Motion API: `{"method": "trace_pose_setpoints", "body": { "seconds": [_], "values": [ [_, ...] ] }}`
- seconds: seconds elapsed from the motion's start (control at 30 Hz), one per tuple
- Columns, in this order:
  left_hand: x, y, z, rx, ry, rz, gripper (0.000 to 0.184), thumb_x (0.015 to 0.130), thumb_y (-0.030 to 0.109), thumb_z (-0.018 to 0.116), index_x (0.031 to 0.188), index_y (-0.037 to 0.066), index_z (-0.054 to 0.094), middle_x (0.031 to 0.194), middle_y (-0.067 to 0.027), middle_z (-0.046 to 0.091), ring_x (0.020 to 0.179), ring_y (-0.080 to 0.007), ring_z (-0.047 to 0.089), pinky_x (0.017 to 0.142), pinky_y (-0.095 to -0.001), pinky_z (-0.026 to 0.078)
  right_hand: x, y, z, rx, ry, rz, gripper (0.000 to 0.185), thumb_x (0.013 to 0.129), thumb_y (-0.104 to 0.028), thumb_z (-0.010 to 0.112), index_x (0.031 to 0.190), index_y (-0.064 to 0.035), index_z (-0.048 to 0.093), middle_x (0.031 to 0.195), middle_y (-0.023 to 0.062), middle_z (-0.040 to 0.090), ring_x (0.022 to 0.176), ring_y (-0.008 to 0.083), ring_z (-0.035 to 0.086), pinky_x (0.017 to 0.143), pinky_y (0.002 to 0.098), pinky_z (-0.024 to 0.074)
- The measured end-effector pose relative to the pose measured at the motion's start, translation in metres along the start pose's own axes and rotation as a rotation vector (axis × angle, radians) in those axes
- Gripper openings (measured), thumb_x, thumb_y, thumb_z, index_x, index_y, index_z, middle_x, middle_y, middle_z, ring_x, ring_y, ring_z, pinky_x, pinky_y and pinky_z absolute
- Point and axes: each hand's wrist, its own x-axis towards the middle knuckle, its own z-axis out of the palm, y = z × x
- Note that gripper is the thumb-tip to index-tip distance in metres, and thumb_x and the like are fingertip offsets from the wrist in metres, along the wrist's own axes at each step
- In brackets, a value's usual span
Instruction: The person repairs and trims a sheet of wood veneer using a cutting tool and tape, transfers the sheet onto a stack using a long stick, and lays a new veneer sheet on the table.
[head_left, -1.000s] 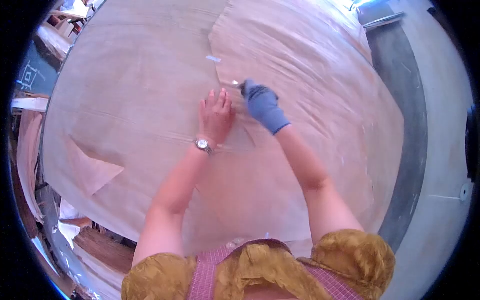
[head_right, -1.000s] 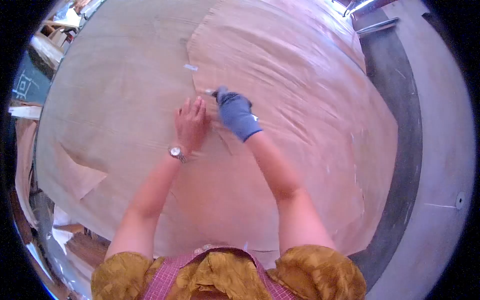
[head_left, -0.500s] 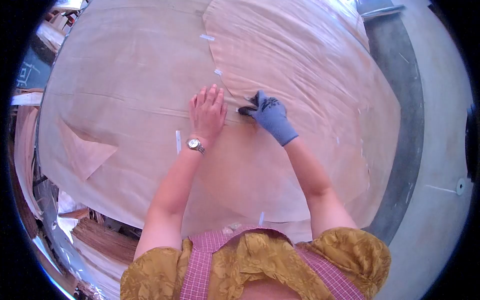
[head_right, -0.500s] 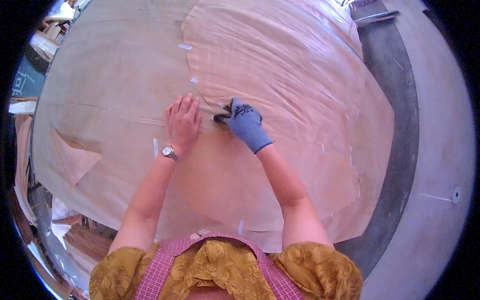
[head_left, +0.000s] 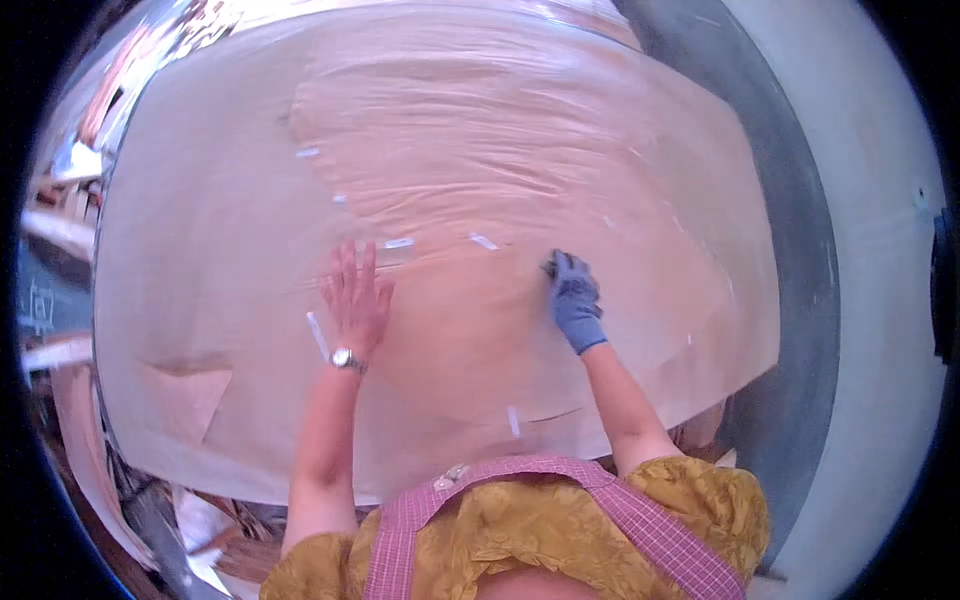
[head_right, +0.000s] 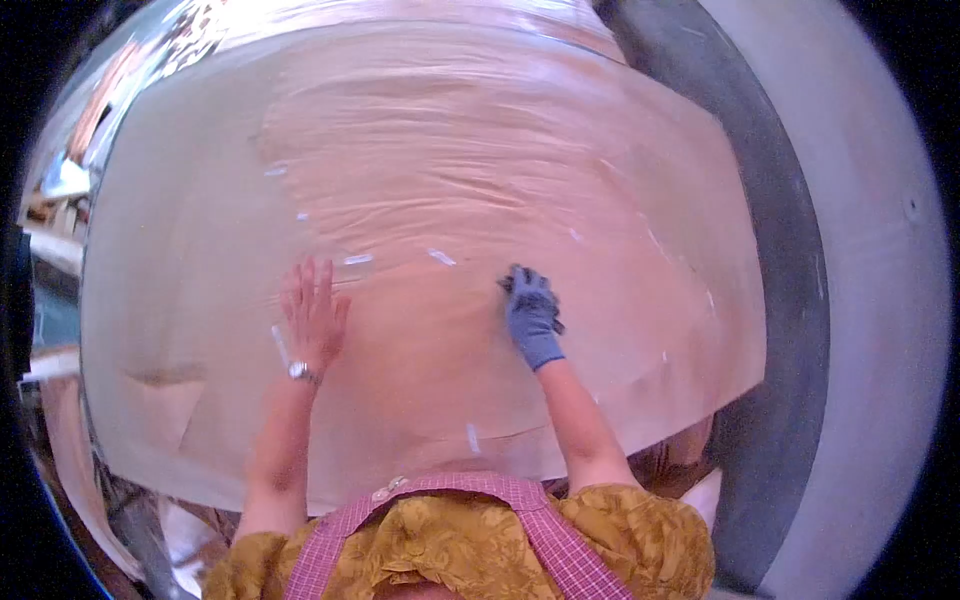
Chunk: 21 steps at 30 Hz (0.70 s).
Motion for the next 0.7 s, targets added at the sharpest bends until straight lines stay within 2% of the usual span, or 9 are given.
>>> {"method": "trace_pose_setpoints", "body": {
  "seconds": [0.07,0.13,0.23,0.3,0.37,0.4,0.5,0.6,0.7],
  "values": [
    [-0.029,0.02,-0.005,0.033,-0.032,-0.02,0.075,0.087,0.037,0.061,0.152,0.022,0.025,0.157,-0.0106,0.02,0.145,-0.0309,0.016,0.114,-0.0565,0.011,-0.026,0.087,0.024,-0.127,0.1,0.114,0.039,0.096,-0.028,0.049,0.131,-0.0112,0.053,0.141,0.0148,0.047,0.13,0.0341,0.043,0.1,0.048,0.0411],
    [-0.062,0.03,0.0,0.058,0.02,-0.054,0.076,0.087,0.038,0.06,0.152,0.02,0.024,0.158,-0.0111,0.019,0.146,-0.0304,0.013,0.114,-0.0563,0.007,-0.062,0.157,0.017,-0.14,0.144,0.243,0.041,0.097,-0.03,0.047,0.133,-0.0094,0.051,0.144,0.0153,0.043,0.135,0.0336,0.038,0.106,0.0477,0.0346],
    [-0.127,0.003,0.025,0.161,0.121,-0.148,0.073,0.092,0.04,0.054,0.152,0.014,0.022,0.16,-0.0127,0.013,0.147,-0.0329,0.01,0.114,-0.0586,0.005,-0.12,0.275,0.032,-0.234,0.192,0.388,0.043,0.095,-0.029,0.049,0.133,-0.0089,0.05,0.144,0.0166,0.044,0.134,0.0356,0.039,0.106,0.0488,0.0339],
    [-0.177,-0.014,0.022,0.293,0.109,-0.326,0.07,0.095,0.043,0.048,0.152,0.014,0.021,0.159,-0.0144,0.013,0.146,-0.0345,0.011,0.114,-0.0582,0.007,-0.161,0.32,0.029,-0.251,0.17,0.485,0.044,0.096,-0.03,0.049,0.134,-0.0081,0.049,0.144,0.0168,0.044,0.134,0.0355,0.039,0.107,0.0484,0.0327],
    [-0.211,-0.011,0.014,0.378,0.007,-0.469,0.068,0.096,0.045,0.046,0.152,0.014,0.023,0.158,-0.0157,0.017,0.145,-0.0355,0.015,0.113,-0.0563,0.012,-0.178,0.363,0.042,-0.221,0.244,0.37,0.046,0.096,-0.031,0.049,0.135,-0.0075,0.048,0.144,0.0168,0.043,0.135,0.0343,0.037,0.108,0.0477,0.0315],
    [-0.227,-0.009,0.008,0.433,-0.052,-0.543,0.068,0.096,0.046,0.045,0.152,0.014,0.024,0.157,-0.0163,0.019,0.144,-0.0361,0.018,0.113,-0.0554,0.014,-0.188,0.381,0.051,-0.2,0.268,0.31,0.046,0.096,-0.031,0.049,0.135,-0.0072,0.048,0.144,0.0168,0.043,0.136,0.0337,0.037,0.109,0.0473,0.0308],
    [-0.25,-0.048,0.03,0.391,-0.169,-0.373,0.064,0.097,0.047,0.044,0.149,0.013,0.029,0.154,-0.0163,0.026,0.14,-0.0365,0.026,0.114,-0.0501,0.021,-0.198,0.38,0.077,-0.018,0.201,0.138,0.047,0.095,-0.028,0.05,0.137,-0.0077,0.047,0.145,0.0159,0.043,0.135,0.0318,0.037,0.11,0.0455,0.0304],
    [-0.255,-0.079,0.048,0.481,-0.181,-0.183,0.06,0.097,0.044,0.044,0.147,0.013,0.034,0.15,-0.0172,0.033,0.137,-0.0368,0.032,0.114,-0.0463,0.024,-0.2,0.381,0.07,-0.015,0.243,0.087,0.045,0.094,-0.023,0.05,0.136,-0.0073,0.048,0.142,0.0159,0.046,0.131,0.0315,0.043,0.109,0.0434,0.032],
    [-0.252,-0.058,0.03,0.358,-0.2,-0.25,0.06,0.097,0.043,0.045,0.147,0.012,0.034,0.149,-0.0172,0.036,0.136,-0.0371,0.033,0.113,-0.0453,0.026,-0.203,0.391,0.072,0.059,0.176,0.058,0.05,0.089,-0.021,0.056,0.137,-0.0083,0.047,0.143,0.0152,0.044,0.132,0.0313,0.041,0.111,0.0443,0.0302]
  ]
}}
